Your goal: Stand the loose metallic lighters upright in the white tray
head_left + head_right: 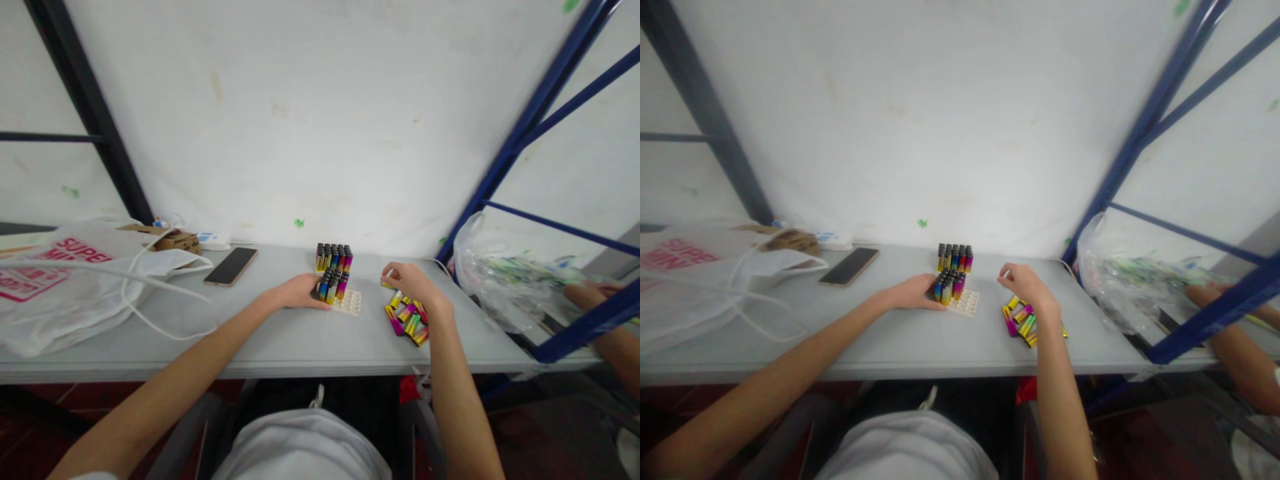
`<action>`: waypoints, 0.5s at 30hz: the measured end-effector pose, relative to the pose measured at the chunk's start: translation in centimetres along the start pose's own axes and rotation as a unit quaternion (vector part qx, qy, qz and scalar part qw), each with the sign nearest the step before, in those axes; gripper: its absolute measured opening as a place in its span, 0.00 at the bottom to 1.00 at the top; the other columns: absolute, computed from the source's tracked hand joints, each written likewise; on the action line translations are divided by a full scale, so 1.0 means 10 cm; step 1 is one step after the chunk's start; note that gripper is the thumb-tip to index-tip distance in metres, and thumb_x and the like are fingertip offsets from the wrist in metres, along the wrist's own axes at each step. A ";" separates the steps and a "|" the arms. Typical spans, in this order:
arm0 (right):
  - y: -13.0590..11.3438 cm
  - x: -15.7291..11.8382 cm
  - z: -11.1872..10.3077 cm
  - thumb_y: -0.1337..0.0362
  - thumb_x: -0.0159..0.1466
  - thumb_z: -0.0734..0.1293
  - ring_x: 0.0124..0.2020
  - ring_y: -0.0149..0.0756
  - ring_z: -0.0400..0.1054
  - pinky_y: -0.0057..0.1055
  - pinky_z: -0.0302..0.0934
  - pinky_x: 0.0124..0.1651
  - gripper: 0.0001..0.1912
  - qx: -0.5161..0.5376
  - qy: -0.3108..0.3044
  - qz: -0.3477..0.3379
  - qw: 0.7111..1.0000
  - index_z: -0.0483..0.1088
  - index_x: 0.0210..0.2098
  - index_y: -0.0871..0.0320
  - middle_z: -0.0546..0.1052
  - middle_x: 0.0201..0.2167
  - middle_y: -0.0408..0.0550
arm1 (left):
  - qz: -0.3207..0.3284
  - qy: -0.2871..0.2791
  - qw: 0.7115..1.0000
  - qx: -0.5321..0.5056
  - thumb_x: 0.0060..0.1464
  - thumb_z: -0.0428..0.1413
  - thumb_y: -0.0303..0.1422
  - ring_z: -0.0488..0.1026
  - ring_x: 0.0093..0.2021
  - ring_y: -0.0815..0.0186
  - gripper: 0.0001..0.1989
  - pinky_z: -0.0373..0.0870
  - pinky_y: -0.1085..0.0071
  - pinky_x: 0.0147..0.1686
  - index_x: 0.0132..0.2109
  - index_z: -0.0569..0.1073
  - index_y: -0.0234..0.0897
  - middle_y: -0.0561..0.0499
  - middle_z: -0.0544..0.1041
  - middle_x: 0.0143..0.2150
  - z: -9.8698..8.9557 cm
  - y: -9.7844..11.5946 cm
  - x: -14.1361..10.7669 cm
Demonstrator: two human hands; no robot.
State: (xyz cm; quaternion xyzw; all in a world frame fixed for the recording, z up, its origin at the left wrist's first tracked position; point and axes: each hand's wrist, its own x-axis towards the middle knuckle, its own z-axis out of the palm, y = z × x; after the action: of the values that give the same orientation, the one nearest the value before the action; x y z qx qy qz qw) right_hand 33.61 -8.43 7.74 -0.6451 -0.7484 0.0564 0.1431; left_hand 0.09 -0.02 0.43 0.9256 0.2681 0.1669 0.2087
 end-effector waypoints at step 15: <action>0.61 0.24 0.52 0.67 0.67 0.74 0.45 0.44 0.82 0.31 0.70 0.45 0.06 -0.024 0.010 0.145 0.989 0.80 0.44 0.58 0.87 0.44 0.56 | -0.003 0.003 1.000 -0.017 0.55 0.72 0.48 0.81 0.55 0.49 0.31 0.74 0.64 0.55 0.59 0.77 0.36 0.43 0.83 0.57 -0.02 0.03 -0.02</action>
State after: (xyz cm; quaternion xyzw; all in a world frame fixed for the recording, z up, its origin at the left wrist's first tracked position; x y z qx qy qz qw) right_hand 37.61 -4.56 1.44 -0.7508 -0.6465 0.0522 0.1252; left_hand 0.00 -0.34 0.67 0.9205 0.2687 0.1736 0.2243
